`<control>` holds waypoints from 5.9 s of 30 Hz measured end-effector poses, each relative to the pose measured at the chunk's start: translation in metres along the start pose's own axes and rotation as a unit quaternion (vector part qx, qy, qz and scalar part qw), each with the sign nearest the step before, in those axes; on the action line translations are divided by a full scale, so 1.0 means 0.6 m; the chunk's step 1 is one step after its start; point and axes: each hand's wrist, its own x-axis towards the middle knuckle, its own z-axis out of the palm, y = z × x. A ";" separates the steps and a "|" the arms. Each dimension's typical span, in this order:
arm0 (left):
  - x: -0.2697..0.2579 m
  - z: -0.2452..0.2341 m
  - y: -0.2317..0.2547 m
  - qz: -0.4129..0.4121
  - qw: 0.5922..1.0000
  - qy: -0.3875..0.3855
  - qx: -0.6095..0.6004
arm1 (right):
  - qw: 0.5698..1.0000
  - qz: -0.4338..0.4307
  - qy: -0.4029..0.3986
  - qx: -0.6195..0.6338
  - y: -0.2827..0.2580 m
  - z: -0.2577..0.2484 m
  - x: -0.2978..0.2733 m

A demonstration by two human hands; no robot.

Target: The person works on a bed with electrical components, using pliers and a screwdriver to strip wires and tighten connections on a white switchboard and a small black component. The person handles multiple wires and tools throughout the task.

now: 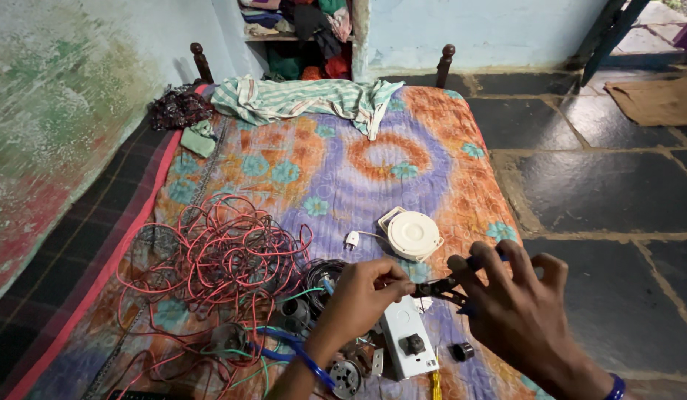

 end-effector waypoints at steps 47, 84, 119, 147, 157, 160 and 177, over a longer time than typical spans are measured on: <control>0.000 -0.031 -0.163 -0.066 0.874 0.232 -0.422 | 0.950 0.157 -0.024 0.269 -0.025 0.275 -0.059; -0.130 -0.007 -0.448 -0.088 0.897 0.132 0.413 | 0.904 -0.003 -0.355 0.240 -0.293 0.492 0.087; -0.101 -0.131 -0.479 -0.117 0.847 0.358 -0.376 | 0.613 0.242 -0.153 0.736 -0.127 0.205 0.100; -0.020 0.074 -0.093 -0.132 0.798 0.258 -0.528 | 0.980 -0.092 -0.045 0.168 -0.069 0.067 0.001; 0.020 0.048 -0.094 -0.137 0.974 0.089 -0.154 | 0.893 0.078 -0.136 0.422 -0.016 0.138 -0.036; 0.020 0.026 -0.100 -0.141 0.974 0.100 -0.145 | 0.780 0.220 -0.201 0.550 0.013 0.144 -0.068; 0.020 -0.007 -0.104 -0.068 0.954 0.050 -0.286 | 0.836 0.226 -0.015 0.501 0.033 0.247 -0.227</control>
